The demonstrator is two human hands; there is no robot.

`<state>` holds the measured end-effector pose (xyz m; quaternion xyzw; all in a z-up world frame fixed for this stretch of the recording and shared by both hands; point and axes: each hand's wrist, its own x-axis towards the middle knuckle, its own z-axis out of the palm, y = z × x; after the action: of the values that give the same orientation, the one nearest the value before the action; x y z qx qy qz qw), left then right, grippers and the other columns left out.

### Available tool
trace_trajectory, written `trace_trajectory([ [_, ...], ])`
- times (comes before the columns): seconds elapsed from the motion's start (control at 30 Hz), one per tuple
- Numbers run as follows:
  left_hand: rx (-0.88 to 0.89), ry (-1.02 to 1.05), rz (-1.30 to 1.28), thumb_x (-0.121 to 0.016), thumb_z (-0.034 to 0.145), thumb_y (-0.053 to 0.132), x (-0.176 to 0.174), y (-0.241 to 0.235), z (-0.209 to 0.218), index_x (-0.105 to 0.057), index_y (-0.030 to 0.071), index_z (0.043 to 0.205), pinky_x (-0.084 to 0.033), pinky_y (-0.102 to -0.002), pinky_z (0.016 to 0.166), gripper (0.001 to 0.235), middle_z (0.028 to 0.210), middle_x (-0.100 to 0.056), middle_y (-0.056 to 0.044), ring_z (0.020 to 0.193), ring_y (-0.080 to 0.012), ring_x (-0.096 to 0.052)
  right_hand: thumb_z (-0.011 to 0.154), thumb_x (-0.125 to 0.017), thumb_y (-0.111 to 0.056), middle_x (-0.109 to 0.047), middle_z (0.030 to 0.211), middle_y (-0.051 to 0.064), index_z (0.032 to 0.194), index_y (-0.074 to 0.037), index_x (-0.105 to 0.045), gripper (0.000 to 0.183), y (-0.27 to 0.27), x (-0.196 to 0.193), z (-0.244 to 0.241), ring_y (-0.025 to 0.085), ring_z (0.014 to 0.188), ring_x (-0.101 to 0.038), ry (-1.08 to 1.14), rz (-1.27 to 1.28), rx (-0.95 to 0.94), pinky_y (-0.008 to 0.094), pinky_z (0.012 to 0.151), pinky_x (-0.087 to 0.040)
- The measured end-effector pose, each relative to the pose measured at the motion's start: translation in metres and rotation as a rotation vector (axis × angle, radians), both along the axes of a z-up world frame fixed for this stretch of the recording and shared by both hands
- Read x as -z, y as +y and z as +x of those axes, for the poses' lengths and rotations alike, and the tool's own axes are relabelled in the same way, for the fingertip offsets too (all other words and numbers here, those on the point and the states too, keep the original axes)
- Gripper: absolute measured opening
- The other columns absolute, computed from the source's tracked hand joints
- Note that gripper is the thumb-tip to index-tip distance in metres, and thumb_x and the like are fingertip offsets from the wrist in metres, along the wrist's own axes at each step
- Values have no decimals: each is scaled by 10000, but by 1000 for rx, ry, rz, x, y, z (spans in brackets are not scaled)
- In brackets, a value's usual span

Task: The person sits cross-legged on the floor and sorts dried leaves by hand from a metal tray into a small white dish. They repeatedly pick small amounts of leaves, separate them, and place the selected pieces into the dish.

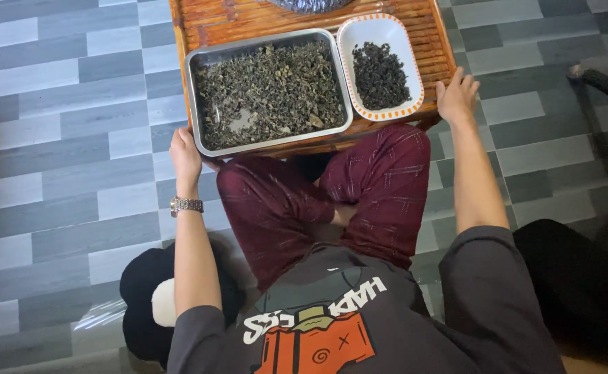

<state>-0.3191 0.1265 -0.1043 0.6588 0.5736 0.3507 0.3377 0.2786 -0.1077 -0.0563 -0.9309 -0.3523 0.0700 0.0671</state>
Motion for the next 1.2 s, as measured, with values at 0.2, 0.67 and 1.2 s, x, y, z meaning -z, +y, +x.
trace_trajectory([
  [0.2,-34,-44,88,-363,1121,339,15,1,-1,-652,62,988,-486,-597,855,422,933,-663,-277,978,-536,-628,1203,-398,-394,-360,1520,348,1607,50,-220,626,-2,-3,-4,522,1430,-258,-5,-2,-3,630,1065,-463],
  [0.67,-39,-72,236,-401,1129,184,1,-11,9,-696,-10,996,-496,-498,842,378,884,-618,-312,875,-443,-636,1213,-407,-360,-450,1428,377,1561,110,-287,598,-16,-24,-23,534,1372,-370,-19,128,-84,606,1072,-448],
  [1.2,-92,109,377,-504,1101,30,-34,-4,5,-697,26,1030,-515,-442,847,206,896,-644,-187,900,-378,-647,1145,-644,-275,-494,1339,472,1502,170,-405,619,-24,-10,-4,647,1293,-420,-90,207,-197,719,1023,-399],
])
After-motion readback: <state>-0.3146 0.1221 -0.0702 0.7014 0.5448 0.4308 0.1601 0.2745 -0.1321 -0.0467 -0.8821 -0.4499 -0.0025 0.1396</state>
